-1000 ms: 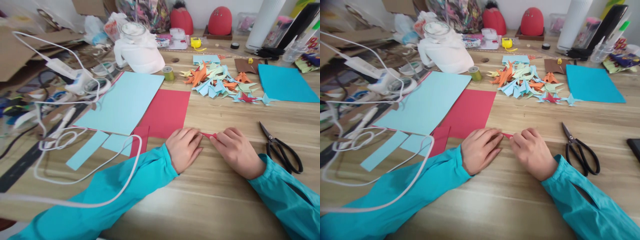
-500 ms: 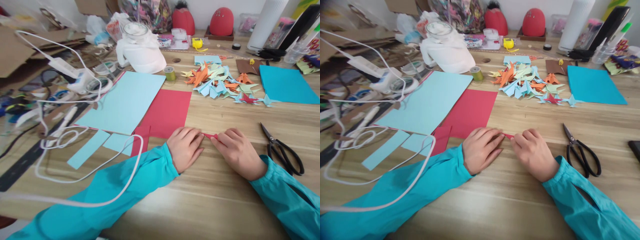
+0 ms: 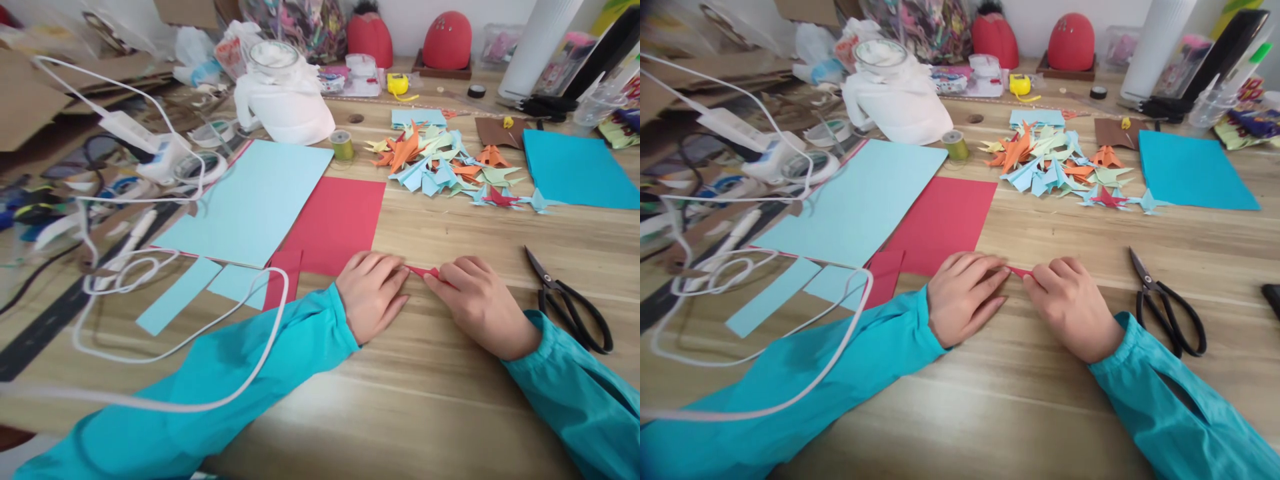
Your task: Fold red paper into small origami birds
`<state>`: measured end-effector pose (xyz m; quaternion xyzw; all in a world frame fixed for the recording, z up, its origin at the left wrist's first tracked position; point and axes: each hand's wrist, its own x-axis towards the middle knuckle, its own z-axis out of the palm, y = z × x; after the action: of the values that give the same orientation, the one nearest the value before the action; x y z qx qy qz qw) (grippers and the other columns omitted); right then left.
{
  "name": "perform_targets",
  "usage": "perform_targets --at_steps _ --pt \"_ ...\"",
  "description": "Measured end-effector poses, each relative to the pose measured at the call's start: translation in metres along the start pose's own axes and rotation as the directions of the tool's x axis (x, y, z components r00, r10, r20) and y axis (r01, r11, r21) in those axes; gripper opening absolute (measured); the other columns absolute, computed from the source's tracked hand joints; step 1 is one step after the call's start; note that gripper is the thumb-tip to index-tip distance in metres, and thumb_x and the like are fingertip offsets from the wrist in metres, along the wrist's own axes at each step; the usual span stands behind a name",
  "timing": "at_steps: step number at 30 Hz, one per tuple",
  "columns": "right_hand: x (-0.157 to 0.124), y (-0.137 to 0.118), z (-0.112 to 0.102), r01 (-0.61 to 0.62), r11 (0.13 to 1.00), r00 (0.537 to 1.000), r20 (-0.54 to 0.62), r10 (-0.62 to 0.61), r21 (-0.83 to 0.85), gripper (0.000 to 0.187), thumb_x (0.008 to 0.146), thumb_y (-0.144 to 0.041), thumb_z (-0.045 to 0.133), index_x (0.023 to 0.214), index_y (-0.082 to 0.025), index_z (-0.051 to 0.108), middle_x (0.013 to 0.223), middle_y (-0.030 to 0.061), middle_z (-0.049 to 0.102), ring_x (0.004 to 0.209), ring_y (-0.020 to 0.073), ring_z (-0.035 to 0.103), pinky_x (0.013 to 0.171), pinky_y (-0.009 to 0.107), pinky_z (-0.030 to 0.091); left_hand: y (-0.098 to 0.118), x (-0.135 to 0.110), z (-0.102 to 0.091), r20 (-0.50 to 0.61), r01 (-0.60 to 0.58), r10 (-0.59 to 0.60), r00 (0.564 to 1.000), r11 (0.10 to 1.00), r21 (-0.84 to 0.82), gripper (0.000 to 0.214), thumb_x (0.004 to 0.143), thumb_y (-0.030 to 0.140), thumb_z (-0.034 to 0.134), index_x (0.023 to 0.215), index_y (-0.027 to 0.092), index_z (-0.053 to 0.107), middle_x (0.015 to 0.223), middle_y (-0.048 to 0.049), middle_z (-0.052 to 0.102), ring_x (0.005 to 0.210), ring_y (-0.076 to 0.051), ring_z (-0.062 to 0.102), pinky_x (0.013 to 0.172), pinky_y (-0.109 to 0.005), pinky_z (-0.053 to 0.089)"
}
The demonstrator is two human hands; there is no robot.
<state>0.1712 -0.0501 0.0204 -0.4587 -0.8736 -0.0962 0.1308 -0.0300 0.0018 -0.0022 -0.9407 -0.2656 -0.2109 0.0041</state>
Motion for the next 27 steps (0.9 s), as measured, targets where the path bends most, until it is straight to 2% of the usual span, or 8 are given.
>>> perform_targets --at_steps 8,19,27 --pt "-0.0007 -0.0008 -0.0006 0.029 0.999 1.0 0.002 -0.029 -0.019 0.027 0.09 -0.011 0.038 0.095 -0.012 0.064 0.074 0.0066 0.057 0.068 0.0178 0.041 0.065 0.033 0.035 -0.0017 0.0021 -0.0024 0.01 0.019 -0.019 1.0 0.999 -0.04 0.034 0.083 0.033 0.048 0.106 0.013 0.062 0.109 -0.0129 0.061 0.101 -0.026 0.052 0.089 -0.044 0.039" --pt "-0.0001 -0.001 -0.0003 0.017 1.0 1.0 -0.006 -0.017 -0.015 0.025 0.091 -0.012 0.04 0.091 -0.015 0.064 0.072 0.0054 0.056 0.067 0.017 0.041 0.066 0.033 0.034 0.0018 -0.0004 0.0016 -0.047 -0.037 0.04 0.998 0.997 0.069 0.036 0.083 0.033 0.049 0.108 0.009 0.062 0.109 -0.0137 0.063 0.102 -0.026 0.054 0.093 -0.044 0.039" --pt "0.0 -0.0011 -0.0004 0.02 1.0 1.0 -0.003 -0.02 -0.022 0.025 0.091 -0.012 0.04 0.092 -0.013 0.064 0.073 0.0058 0.057 0.067 0.0172 0.041 0.066 0.032 0.034 0.0012 0.0006 0.001 -0.014 -0.024 0.025 1.0 0.998 0.058 0.038 0.083 0.033 0.05 0.11 0.009 0.061 0.11 -0.0122 0.063 0.102 -0.026 0.053 0.094 -0.043 0.038"
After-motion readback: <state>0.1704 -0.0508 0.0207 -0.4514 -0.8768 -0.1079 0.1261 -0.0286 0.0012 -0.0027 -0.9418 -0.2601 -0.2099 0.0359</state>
